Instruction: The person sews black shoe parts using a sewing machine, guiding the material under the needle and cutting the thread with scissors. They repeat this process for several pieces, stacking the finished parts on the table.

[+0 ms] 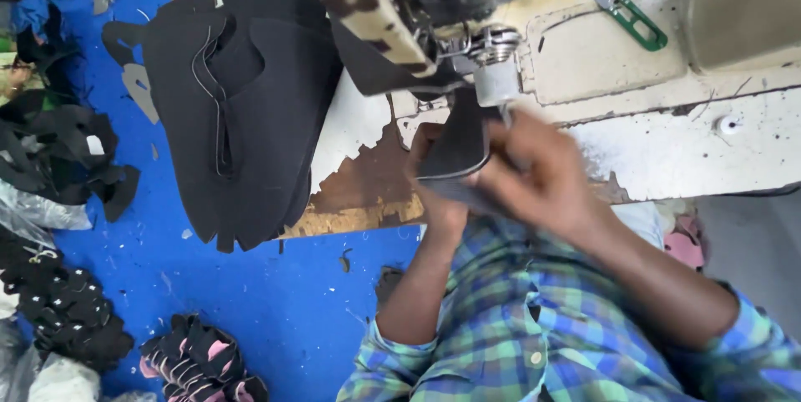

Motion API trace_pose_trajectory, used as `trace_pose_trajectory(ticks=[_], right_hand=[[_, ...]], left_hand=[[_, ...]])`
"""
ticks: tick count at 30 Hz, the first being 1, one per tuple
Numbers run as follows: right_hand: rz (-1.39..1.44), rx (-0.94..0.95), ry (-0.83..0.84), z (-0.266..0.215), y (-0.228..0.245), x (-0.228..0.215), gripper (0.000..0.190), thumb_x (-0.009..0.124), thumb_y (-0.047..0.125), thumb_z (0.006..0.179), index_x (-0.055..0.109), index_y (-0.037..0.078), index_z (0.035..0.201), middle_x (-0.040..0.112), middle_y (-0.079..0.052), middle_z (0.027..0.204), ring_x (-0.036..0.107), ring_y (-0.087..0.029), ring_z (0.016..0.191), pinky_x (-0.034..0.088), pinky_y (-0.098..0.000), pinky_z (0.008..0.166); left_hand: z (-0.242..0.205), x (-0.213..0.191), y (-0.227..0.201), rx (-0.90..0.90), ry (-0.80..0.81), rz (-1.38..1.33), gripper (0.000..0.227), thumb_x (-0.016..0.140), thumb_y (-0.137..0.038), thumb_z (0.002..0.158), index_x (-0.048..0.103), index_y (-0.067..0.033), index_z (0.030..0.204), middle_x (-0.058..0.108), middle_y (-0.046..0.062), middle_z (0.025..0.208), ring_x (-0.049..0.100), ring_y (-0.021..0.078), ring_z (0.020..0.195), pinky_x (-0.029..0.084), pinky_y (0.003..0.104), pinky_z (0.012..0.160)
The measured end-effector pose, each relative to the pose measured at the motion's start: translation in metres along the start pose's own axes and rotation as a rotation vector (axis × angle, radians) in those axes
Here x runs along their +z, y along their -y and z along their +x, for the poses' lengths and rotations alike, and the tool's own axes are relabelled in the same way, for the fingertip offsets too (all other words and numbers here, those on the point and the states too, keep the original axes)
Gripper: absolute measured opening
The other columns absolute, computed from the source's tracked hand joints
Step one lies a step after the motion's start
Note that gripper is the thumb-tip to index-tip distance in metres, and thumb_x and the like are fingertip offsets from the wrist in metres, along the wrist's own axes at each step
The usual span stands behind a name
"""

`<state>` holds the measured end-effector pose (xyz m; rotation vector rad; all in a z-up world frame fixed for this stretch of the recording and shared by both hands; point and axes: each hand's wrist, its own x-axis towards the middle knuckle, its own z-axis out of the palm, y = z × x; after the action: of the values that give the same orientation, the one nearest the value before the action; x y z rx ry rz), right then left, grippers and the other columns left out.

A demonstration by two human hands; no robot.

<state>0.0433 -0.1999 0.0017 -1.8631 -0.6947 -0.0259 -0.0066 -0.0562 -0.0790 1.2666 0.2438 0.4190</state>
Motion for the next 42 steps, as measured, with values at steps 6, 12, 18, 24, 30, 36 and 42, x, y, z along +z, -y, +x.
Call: trace_pose_trajectory(ticks=[6,12,18,24,30,36,42], right_hand=[[0.437,0.291,-0.179,0.016,-0.038,0.033,0.027,0.073,0.000,0.089,0.071,0.000,0.116,0.070,-0.008,0.105,0.062,-0.013,0.094,0.052,-0.0306,0.082],[0.721,0.420,-0.118,0.014,-0.060,0.051,0.020,0.067,-0.004,0.095,0.070,0.001,0.114,0.073,0.000,0.101,0.064,-0.006,0.092,0.054,-0.0260,0.084],[0.991,0.558,-0.050,0.016,-0.060,0.053,0.017,0.062,-0.001,0.102,0.069,0.001,0.117,0.072,0.001,0.101,0.062,-0.005,0.089,0.053,-0.0237,0.080],[1.100,0.502,-0.012,0.002,-0.101,0.069,0.022,0.067,-0.001,0.098,0.069,-0.001,0.119,0.071,-0.001,0.105,0.063,-0.006,0.091,0.052,-0.0236,0.082],[1.211,0.644,0.001,0.026,-0.057,0.039,0.020,0.065,0.008,0.100,0.069,-0.001,0.118,0.074,-0.005,0.104,0.069,-0.009,0.088,0.058,-0.0259,0.081],[1.355,0.672,0.082,0.026,-0.063,0.039,0.024,0.068,0.008,0.097,0.069,-0.004,0.119,0.076,-0.007,0.106,0.071,-0.012,0.089,0.059,-0.0284,0.083],[1.430,0.660,0.080,0.025,-0.070,0.046,0.025,0.066,0.004,0.096,0.068,-0.005,0.120,0.075,-0.009,0.108,0.072,-0.013,0.091,0.060,-0.0303,0.087]], left_hand=[[0.000,-0.005,0.012,-0.088,-0.052,-0.135,0.015,0.065,-0.005,0.099,0.063,-0.0006,0.114,0.066,0.002,0.106,0.061,0.0085,0.097,0.051,0.025,0.088],[-0.002,-0.019,0.027,-0.098,-0.009,-0.152,0.024,0.066,-0.008,0.102,0.063,0.0029,0.123,0.068,0.008,0.115,0.065,0.0145,0.104,0.053,0.029,0.093],[0.020,-0.038,0.009,-0.119,-0.046,0.220,0.024,0.072,-0.013,0.098,0.068,0.0017,0.117,0.072,0.010,0.111,0.068,0.0164,0.099,0.056,0.033,0.089],[0.094,-0.037,-0.124,-0.373,0.299,-0.370,0.075,0.053,-0.066,0.096,0.067,0.0019,0.124,0.074,0.018,0.104,0.073,0.0259,0.085,0.059,0.036,0.076],[0.122,-0.050,-0.103,-0.606,0.327,-0.032,0.030,0.071,-0.009,0.098,0.060,0.0078,0.119,0.072,0.017,0.106,0.073,0.0269,0.088,0.060,0.044,0.073],[0.108,-0.061,-0.073,-0.495,0.049,-0.061,0.020,0.074,0.005,0.099,0.054,0.0021,0.102,0.070,0.014,0.100,0.074,0.0250,0.091,0.064,0.039,0.077],[0.122,-0.048,-0.084,-0.353,0.148,0.182,0.021,0.073,0.000,0.098,0.068,0.0037,0.118,0.071,0.010,0.112,0.068,0.0131,0.096,0.058,0.029,0.082]])
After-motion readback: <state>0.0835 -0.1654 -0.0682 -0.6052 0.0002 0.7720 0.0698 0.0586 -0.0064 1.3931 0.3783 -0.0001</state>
